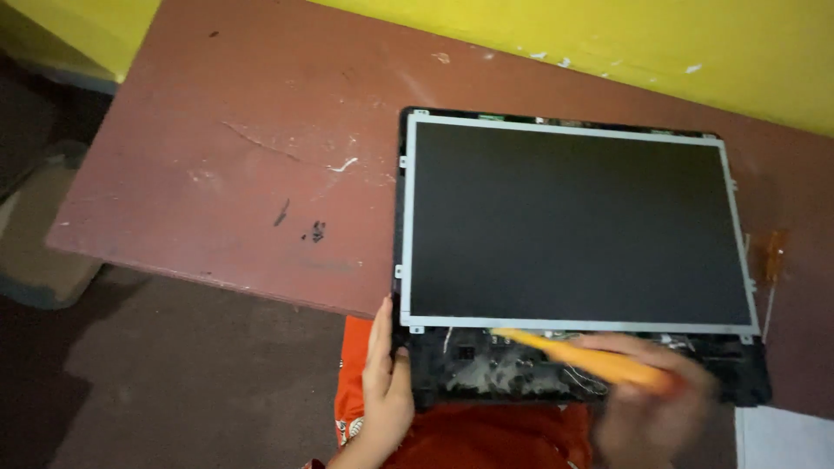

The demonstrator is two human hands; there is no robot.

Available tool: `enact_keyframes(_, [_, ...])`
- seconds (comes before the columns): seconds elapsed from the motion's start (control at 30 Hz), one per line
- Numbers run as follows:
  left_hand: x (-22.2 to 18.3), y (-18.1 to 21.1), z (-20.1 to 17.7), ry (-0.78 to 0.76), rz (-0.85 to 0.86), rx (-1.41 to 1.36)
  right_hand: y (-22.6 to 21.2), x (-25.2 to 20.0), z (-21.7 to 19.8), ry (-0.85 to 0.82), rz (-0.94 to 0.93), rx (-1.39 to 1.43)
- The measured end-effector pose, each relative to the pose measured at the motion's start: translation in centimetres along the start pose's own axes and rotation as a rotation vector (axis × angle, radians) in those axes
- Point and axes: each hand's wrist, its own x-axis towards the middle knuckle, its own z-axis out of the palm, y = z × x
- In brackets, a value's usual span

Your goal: Removing the LCD display panel from a laptop chassis using a screwdriver

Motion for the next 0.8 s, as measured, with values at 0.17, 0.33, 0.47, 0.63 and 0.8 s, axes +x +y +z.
enact_keyframes(0.17, [0.3,0.6,-0.2,-0.034,-0.002,-0.058,-1.9,0.6,4.6,-0.427,0.034,0.479])
enact_keyframes(0.33, [0.7,1.8,-0.5,-0.090,-0.004,-0.116,-2.2,1.4,6.0,-0.575,0.032,0.444])
enact_keyframes(0.47, [0.5,1.3,-0.5,-0.098,-0.049,-0.089,-3.5,2.3,5.8,-0.537,0.043,0.334])
enact_keyframes(0.63, [0.5,1.2,-0.5,-0.095,0.018,-0.118,-3.7,1.9,5.8,-0.563,0.061,0.324])
enact_keyframes(0.8, [0.7,1.6,-0.7,-0.103,0.009,-0.159,-3.8,1.4,6.0,-0.498,0.065,0.359])
